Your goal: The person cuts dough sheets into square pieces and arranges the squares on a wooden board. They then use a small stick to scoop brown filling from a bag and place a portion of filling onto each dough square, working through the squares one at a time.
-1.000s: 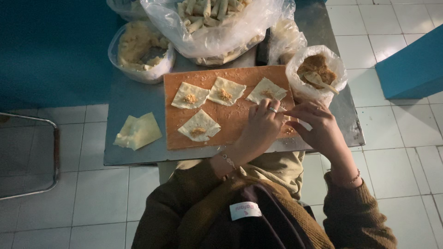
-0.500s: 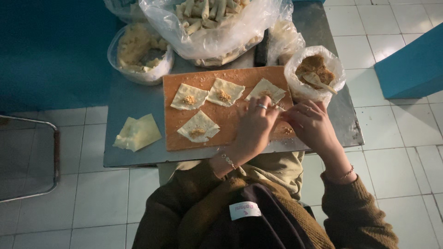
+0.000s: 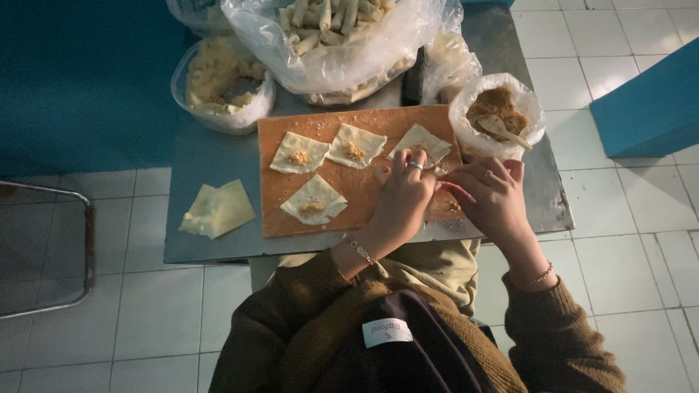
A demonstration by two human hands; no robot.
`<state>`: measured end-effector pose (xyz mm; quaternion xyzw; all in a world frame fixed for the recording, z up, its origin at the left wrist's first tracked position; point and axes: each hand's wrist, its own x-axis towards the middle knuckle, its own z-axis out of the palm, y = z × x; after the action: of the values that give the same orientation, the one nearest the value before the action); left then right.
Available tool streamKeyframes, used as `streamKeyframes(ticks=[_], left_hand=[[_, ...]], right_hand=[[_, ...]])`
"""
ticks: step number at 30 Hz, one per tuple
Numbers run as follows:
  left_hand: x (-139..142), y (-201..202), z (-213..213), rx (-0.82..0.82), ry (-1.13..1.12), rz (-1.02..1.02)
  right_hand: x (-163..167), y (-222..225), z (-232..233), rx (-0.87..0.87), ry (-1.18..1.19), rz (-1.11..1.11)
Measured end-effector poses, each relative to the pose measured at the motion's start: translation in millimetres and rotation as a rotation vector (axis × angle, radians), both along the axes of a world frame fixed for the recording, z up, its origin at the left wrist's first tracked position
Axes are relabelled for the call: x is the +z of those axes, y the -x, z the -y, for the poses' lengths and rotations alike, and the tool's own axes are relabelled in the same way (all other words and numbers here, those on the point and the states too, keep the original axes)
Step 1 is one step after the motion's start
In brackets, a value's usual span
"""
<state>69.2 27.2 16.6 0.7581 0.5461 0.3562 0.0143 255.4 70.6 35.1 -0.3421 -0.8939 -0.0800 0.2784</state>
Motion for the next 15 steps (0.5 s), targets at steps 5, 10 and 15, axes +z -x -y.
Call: streamKeyframes(ticks=[5, 10, 15], left_hand=[[-6, -2, 0, 0.092, -0.054, -0.143], [-13, -8, -5, 0.133, -0.047, -0.171], [-11, -9, -10, 0.232, 0.012, -0.306]], right_hand=[[-4, 3, 3, -0.07, -0.021, -0.006], [1, 6, 10, -0.11, -0.032, -0.006], [0, 12, 11, -0.16, -0.022, 0.044]])
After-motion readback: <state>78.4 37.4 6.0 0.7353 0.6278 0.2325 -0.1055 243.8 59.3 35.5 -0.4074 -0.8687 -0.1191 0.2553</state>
